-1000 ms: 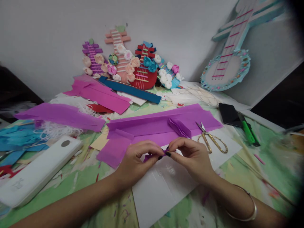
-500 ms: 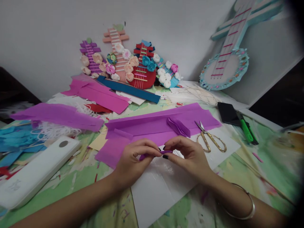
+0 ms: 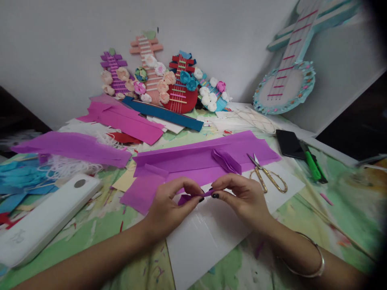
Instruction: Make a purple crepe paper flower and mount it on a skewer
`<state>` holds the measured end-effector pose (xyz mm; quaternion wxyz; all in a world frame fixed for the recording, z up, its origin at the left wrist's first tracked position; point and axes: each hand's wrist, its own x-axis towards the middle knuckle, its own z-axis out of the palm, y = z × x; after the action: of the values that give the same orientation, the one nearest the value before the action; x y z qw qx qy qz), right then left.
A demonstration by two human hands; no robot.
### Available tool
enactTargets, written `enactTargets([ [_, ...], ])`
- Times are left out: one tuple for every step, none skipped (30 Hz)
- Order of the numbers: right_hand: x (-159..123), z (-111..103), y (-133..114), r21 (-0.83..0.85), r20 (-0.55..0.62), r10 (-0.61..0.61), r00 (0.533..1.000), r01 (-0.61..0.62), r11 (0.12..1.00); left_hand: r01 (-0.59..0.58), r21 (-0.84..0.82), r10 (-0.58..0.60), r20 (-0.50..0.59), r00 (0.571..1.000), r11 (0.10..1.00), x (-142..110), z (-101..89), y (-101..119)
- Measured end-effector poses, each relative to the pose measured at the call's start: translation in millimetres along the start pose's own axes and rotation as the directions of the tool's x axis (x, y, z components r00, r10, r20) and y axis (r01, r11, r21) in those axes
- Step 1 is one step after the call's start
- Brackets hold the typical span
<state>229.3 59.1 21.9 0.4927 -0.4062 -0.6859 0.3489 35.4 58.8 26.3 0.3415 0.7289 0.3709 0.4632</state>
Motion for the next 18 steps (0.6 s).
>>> enactTargets([
  [0.3, 0.3, -0.5, -0.001, 0.012, -0.009, 1.000, 0.009, 1.000, 0.035, -0.024, -0.035, -0.014, 0.999, 0.999, -1.0, 1.0, -0.3],
  [0.4, 1.2, -1.3, -0.004, 0.035, -0.019, 0.999, 0.019, 1.000, 0.061, -0.051, -0.062, -0.022, 0.998, 0.997, -2.0, 2.1, -0.7],
  [0.5, 2.3, -2.3, -0.012, 0.066, -0.026, 0.998, 0.026, 1.000, 0.073, -0.074, -0.075, -0.021, 0.997, 0.995, -2.8, 3.1, -1.4],
  [0.5, 3.7, -3.3, -0.023, 0.096, -0.030, 0.995, 0.033, 0.999, 0.071, -0.084, -0.073, -0.013, 0.997, 0.994, -3.4, 4.1, -2.3],
  [0.4, 5.1, -4.1, -0.036, 0.120, -0.033, 0.992, 0.038, 0.999, 0.060, -0.077, -0.060, -0.004, 0.998, 0.995, -3.8, 4.8, -3.4],
  [0.3, 6.2, -4.5, -0.048, 0.134, -0.037, 0.990, 0.043, 0.998, 0.042, -0.060, -0.042, 0.005, 0.999, 0.997, -4.0, 5.4, -4.7],
  [0.2, 6.9, -4.5, -0.055, 0.135, -0.040, 0.990, 0.048, 0.997, 0.024, -0.037, -0.024, 0.011, 1.000, 0.999, -4.1, 5.6, -6.1],
  [0.1, 7.1, -4.0, -0.056, 0.123, -0.043, 0.991, 0.050, 0.997, 0.010, -0.019, -0.010, 0.013, 1.000, 1.000, -4.0, 5.6, -7.4],
  [0.2, 6.7, -3.1, -0.052, 0.103, -0.042, 0.994, 0.048, 0.998, 0.004, -0.005, -0.004, 0.016, 1.000, 1.000, -3.9, 5.4, -8.7],
  [0.5, 5.9, -1.9, -0.044, 0.078, -0.036, 0.996, 0.040, 0.998, 0.003, 0.004, -0.003, 0.021, 1.000, 1.000, -3.7, 5.1, -9.9],
  [0.9, 4.8, -0.5, -0.032, 0.050, -0.024, 0.998, 0.025, 0.999, 0.004, 0.013, -0.004, 0.030, 1.000, 1.000, -3.6, 4.6, -10.9],
  [1.5, 3.5, 1.0, -0.018, 0.023, -0.007, 1.000, 0.007, 1.000, 0.002, 0.029, -0.004, 0.038, 0.999, 1.000, -3.5, 4.2, -11.6],
  [2.1, 2.2, 2.3, 0.000, -0.002, 0.012, 1.000, -0.012, 1.000, -0.002, 0.050, -0.001, 0.045, 0.999, 0.999, -3.5, 3.7, -12.2],
  [2.7, 1.1, 3.4, 0.022, -0.022, 0.030, 0.999, -0.030, 0.999, -0.006, 0.069, 0.002, 0.047, 0.999, 0.998, -3.6, 3.4, -12.5],
  [3.3, 0.2, 4.3, 0.042, -0.036, 0.047, 0.998, -0.045, 0.998, -0.004, 0.082, 0.000, 0.048, 0.999, 0.997, -3.6, 3.0, -12.6],
  [3.7, -0.5, 4.8, 0.059, -0.047, 0.061, 0.997, -0.058, 0.997, 0.004, 0.086, -0.008, 0.044, 0.999, 0.996, -3.6, 2.7, -12.6],
  [4.0, -0.9, 5.0, 0.072, -0.052, 0.074, 0.996, -0.070, 0.995, 0.020, 0.080, -0.023, 0.040, 0.999, 0.997, -3.4, 2.4, -12.4],
  [4.2, -1.1, 4.9, 0.083, -0.053, 0.085, 0.995, -0.081, 0.993, 0.039, 0.065, -0.041, 0.035, 0.999, 0.997, -3.1, 2.1, -12.0],
])
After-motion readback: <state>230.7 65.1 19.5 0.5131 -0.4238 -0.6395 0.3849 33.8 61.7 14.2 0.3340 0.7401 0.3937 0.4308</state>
